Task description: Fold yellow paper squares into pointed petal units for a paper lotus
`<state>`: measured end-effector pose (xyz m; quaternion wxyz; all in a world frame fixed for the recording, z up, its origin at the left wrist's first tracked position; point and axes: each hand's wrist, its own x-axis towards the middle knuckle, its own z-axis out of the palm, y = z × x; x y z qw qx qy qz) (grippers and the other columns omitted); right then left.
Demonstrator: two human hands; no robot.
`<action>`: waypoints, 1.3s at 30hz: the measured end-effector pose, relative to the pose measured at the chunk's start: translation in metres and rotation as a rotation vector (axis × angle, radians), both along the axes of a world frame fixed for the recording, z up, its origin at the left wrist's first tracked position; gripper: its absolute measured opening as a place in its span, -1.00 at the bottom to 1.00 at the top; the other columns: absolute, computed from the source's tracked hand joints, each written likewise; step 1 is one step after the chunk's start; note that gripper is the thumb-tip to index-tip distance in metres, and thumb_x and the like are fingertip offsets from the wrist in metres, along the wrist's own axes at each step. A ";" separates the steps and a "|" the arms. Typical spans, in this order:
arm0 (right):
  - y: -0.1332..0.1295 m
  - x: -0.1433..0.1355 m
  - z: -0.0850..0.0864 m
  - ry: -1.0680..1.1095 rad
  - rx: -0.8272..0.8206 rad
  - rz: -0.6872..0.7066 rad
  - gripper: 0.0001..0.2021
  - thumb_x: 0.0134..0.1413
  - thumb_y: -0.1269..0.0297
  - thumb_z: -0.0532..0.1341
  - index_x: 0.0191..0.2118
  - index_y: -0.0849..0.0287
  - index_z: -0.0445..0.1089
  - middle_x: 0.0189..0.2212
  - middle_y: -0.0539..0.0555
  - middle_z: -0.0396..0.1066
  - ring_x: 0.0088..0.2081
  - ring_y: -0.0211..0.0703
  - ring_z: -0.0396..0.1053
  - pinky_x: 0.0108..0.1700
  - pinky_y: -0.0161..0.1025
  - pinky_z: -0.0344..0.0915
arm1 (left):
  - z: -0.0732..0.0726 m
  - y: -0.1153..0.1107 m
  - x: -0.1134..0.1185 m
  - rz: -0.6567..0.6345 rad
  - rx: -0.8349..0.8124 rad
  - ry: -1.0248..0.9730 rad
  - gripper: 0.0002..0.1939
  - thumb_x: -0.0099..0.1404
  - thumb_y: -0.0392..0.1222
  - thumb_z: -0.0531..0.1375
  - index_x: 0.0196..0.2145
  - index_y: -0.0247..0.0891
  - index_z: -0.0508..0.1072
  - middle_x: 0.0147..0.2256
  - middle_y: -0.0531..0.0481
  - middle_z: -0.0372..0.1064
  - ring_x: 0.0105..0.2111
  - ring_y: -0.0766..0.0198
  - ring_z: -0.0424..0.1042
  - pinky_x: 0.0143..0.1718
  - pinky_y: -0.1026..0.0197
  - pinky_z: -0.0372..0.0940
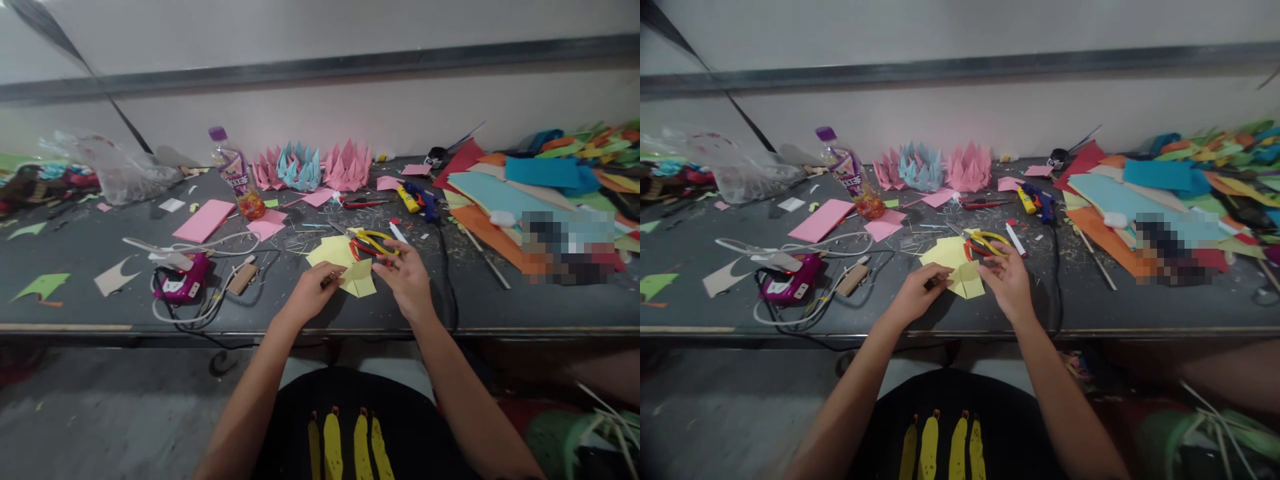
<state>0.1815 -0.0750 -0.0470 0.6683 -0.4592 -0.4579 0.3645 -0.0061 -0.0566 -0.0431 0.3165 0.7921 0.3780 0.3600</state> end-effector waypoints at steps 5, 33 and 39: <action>0.000 0.000 -0.001 -0.051 -0.058 -0.045 -0.76 -0.25 0.20 0.36 -0.37 0.14 0.41 -0.39 0.01 0.43 -0.37 -0.20 0.38 -0.27 -0.21 0.33 | -0.003 -0.001 0.000 0.043 -0.071 -0.057 -0.75 0.18 -0.34 0.19 -0.15 -0.27 0.41 -0.31 -0.03 0.40 -0.39 0.34 0.35 -0.30 0.29 0.27; -0.003 0.001 -0.005 -0.114 -0.196 -0.019 -0.77 -0.08 0.11 0.26 -0.40 0.19 0.50 -0.47 0.05 0.49 -0.48 -0.23 0.35 -0.33 -0.23 0.29 | 0.002 -0.002 0.000 0.103 -0.107 -0.022 -0.82 0.22 -0.28 0.13 -0.22 -0.29 0.46 -0.44 0.02 0.44 -0.47 0.34 0.36 -0.40 0.31 0.25; -0.003 0.000 -0.003 -0.064 -0.170 0.002 -0.77 -0.08 0.15 0.27 -0.33 0.19 0.49 -0.44 0.05 0.50 -0.45 -0.24 0.36 -0.32 -0.24 0.30 | 0.001 -0.002 -0.001 0.099 -0.084 0.016 -0.77 0.23 -0.33 0.08 -0.18 -0.29 0.47 -0.41 0.00 0.45 -0.46 0.32 0.36 -0.40 0.31 0.23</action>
